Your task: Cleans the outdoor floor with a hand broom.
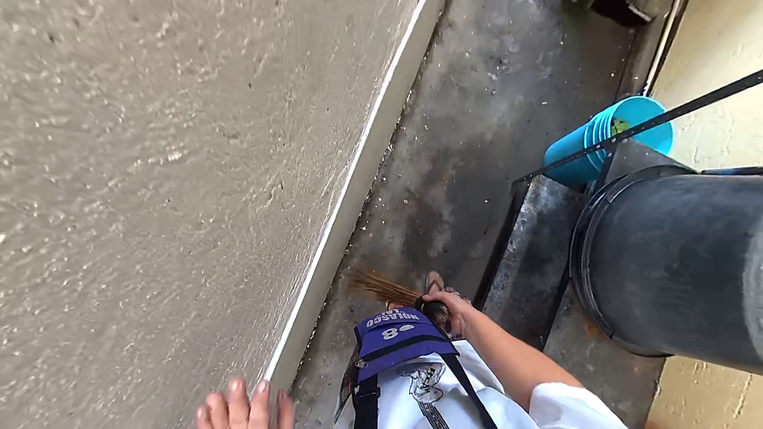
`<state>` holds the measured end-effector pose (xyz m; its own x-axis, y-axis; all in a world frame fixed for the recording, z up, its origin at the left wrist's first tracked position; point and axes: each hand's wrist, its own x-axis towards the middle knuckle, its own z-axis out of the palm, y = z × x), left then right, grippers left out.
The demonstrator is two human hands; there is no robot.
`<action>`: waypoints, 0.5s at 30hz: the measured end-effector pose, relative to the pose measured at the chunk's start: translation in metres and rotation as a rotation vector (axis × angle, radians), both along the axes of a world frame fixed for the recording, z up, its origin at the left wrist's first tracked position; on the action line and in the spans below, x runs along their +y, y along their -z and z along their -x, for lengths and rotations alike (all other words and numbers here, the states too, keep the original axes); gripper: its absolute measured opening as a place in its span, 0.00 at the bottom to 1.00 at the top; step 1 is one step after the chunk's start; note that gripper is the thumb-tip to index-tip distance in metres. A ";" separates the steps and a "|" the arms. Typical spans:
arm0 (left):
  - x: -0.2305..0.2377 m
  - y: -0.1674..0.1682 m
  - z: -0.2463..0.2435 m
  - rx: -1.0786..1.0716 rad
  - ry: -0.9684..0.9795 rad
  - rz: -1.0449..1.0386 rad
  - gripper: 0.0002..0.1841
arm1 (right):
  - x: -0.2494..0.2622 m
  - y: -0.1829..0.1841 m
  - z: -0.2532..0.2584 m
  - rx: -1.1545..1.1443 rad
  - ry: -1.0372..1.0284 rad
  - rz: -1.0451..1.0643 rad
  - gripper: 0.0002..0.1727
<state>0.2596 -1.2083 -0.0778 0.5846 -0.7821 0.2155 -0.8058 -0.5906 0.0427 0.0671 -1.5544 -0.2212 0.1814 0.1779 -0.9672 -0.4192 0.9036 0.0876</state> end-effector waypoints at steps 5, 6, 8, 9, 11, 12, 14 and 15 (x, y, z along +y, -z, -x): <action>-0.127 -0.022 -0.073 -0.036 0.252 0.127 0.30 | -0.145 0.029 -0.065 0.012 -0.031 0.223 0.18; -0.153 -0.030 -0.086 -0.064 0.297 0.133 0.30 | -0.183 0.038 -0.074 -0.019 -0.017 0.299 0.19; -0.202 -0.043 -0.109 -0.121 0.353 0.116 0.31 | -0.248 0.056 -0.087 -0.049 0.010 0.480 0.19; -0.227 -0.048 -0.119 -0.159 0.359 0.102 0.32 | -0.271 0.069 -0.092 -0.053 0.003 0.603 0.21; -0.276 -0.060 -0.138 -0.243 0.353 0.088 0.30 | -0.291 0.092 -0.096 -0.101 -0.066 0.789 0.37; -0.300 -0.066 -0.147 -0.295 0.347 0.081 0.29 | -0.285 0.097 -0.093 -0.131 -0.090 0.808 0.43; -0.346 -0.076 -0.164 -0.356 0.312 0.070 0.26 | -0.267 0.085 -0.079 -0.192 -0.114 0.739 0.47; -0.367 -0.080 -0.172 -0.361 0.292 0.051 0.25 | -0.261 0.070 -0.067 -0.241 -0.114 0.651 0.43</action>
